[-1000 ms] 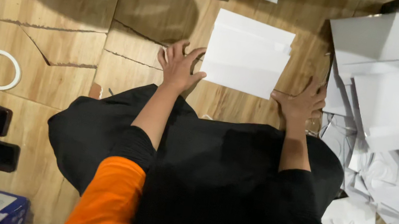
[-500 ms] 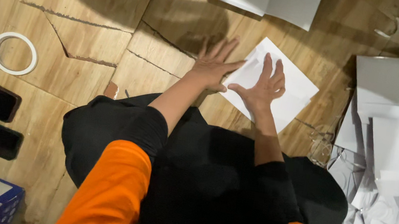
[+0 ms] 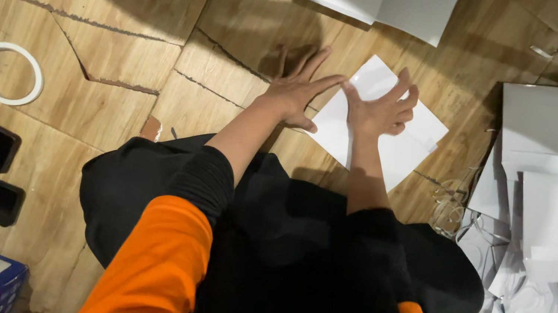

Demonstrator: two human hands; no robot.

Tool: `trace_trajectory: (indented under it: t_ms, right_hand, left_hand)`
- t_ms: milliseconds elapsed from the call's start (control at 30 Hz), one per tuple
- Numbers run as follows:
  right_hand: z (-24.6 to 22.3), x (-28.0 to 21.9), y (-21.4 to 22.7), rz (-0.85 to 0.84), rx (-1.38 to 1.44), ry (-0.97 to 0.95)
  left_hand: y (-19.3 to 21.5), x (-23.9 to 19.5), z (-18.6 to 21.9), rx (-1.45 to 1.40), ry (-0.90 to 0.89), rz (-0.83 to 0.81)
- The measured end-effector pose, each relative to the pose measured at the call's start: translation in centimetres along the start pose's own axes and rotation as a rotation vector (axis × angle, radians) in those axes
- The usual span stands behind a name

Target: The person sits on the floor and repeatedly folds white paper sheets in half. They place each folded sheet onto a growing stack and occasionally insert a blue-covered booklet into the stack.

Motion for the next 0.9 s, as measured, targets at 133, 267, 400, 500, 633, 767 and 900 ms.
trace_trajectory:
  t_ms: [133, 267, 400, 500, 633, 767, 900]
  right_hand:
    - [2.1, 2.7, -1.3, 0.119, 0.003, 0.0]
    - [8.1, 4.0, 2.5, 0.393, -0.077, 0.034]
    - [21.9, 1.9, 4.3, 0.199, 0.233, 0.18]
    - [21.7, -0.7, 3.6, -0.143, 0.046, -0.101]
    - [17.8, -1.6, 2.4, -0.151, 0.188, -0.051]
    - [17.4, -2.1, 2.1, -0.136, 0.211, 0.106]
    - [14.5, -3.1, 4.5, -0.119, 0.396, 0.097]
  left_hand:
    - [0.1, -1.7, 0.7, -0.024, 0.067, -0.015]
    - [-0.8, -3.1, 0.0, -0.017, 0.116, 0.103]
    - [-3.6, -5.0, -0.1, 0.003, 0.188, 0.209]
    - [-5.1, -5.6, 5.7, -0.012, -0.061, 0.274]
    - [-10.5, -2.8, 9.9, 0.051, -0.13, 0.216]
    - [-13.2, -2.0, 10.3, 0.094, -0.048, 0.17]
    - [-13.3, -2.3, 10.0, 0.195, -0.097, 0.128]
Point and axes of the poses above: each hand's wrist, its own x-axis towards the middle knuckle, its own y-axis out of the back of the hand, z = x × y, the point moved 7 cm from there along x, towards the middle knuckle, and after that the axes turned 3 degrees about y, right-handed, at the moved point
